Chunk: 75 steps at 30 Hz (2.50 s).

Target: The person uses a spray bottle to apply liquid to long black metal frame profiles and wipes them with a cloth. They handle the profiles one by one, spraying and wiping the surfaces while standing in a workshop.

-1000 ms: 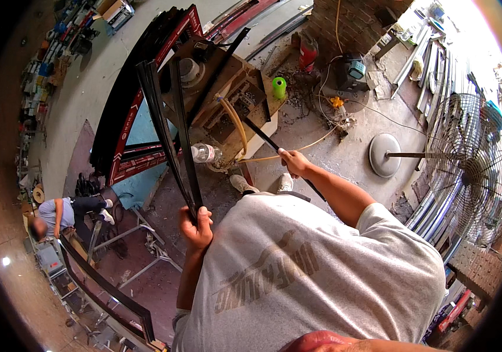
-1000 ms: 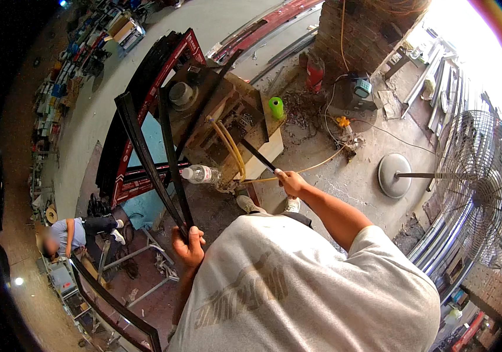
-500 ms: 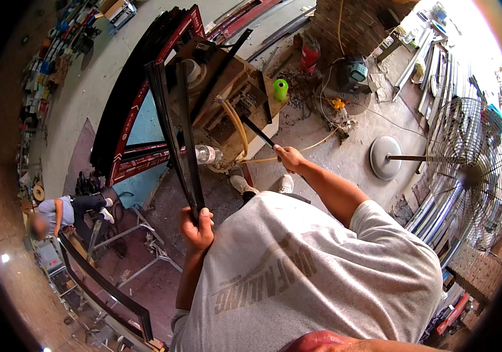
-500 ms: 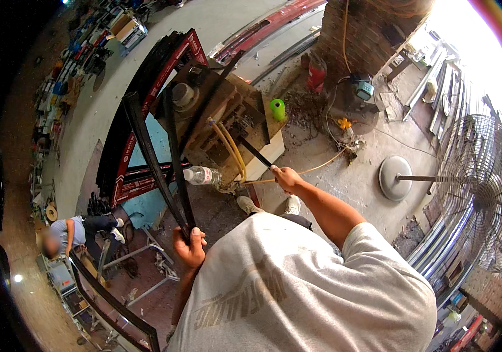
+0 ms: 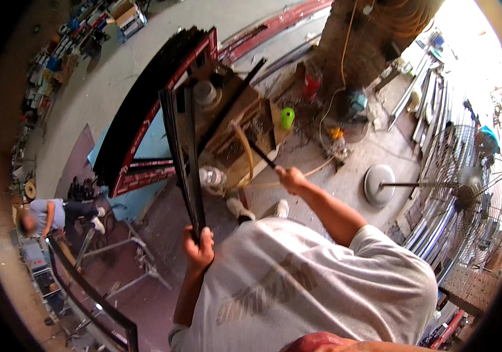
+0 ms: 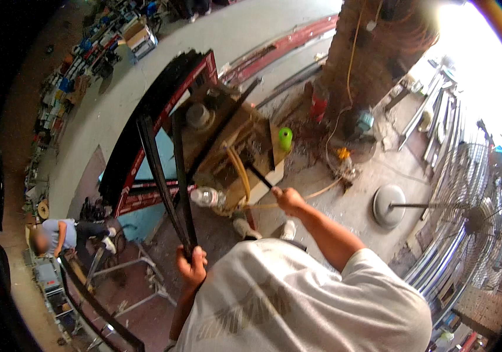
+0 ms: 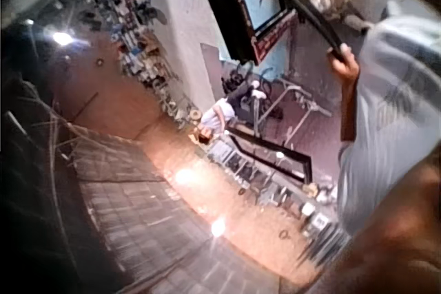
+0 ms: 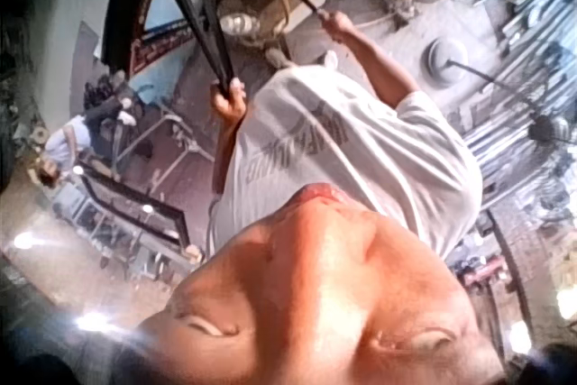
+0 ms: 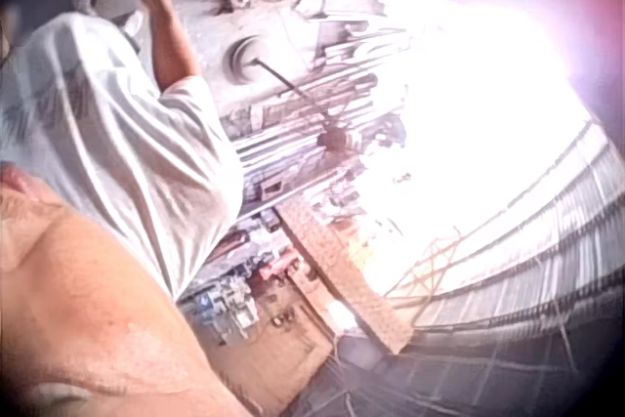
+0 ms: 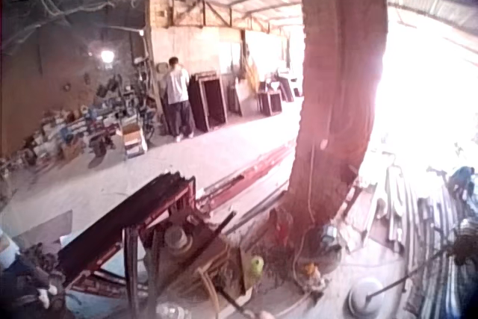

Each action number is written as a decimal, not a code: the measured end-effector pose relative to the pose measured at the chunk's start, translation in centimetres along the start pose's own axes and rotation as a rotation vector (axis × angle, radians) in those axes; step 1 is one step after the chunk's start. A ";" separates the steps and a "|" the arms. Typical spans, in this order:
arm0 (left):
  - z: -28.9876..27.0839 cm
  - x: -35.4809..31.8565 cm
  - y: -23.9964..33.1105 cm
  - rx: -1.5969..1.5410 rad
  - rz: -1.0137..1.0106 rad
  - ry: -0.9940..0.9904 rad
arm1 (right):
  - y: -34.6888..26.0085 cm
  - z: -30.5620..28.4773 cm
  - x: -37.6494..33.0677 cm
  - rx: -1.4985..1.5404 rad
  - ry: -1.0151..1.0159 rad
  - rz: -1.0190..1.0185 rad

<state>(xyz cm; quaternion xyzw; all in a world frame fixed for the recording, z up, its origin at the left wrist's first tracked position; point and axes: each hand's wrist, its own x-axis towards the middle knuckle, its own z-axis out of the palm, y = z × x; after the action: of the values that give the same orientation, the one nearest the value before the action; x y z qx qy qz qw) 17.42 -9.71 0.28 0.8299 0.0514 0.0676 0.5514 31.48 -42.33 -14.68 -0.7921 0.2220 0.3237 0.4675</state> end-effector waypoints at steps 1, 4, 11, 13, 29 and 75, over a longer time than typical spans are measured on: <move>0.0 0.3 -0.2 -0.019 0.009 -0.002 | -0.8 0.0 0.2 0.005 -0.009 -0.005; -0.1 0.8 -0.7 -0.044 0.037 -0.006 | -1.4 0.8 2.5 -0.046 -0.053 0.060; -1.1 2.3 -2.5 -0.045 0.018 -0.035 | -2.9 0.3 0.2 0.053 -0.027 0.051; -1.6 3.1 -2.0 -0.070 0.021 -0.037 | -2.5 0.6 0.5 0.073 -0.034 0.057; -5.6 6.9 -4.3 -0.079 -0.024 -0.103 | -3.4 1.6 -0.1 0.055 0.031 0.114; -3.0 1.7 -4.1 -0.065 -0.002 0.002 | -3.2 1.1 1.4 0.052 -0.066 0.102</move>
<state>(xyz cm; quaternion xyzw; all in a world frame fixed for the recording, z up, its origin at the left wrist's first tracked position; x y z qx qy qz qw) 18.56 -5.08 -2.29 0.8115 0.0503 0.0696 0.5780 34.19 -39.95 -14.20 -0.7563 0.2547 0.3672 0.4778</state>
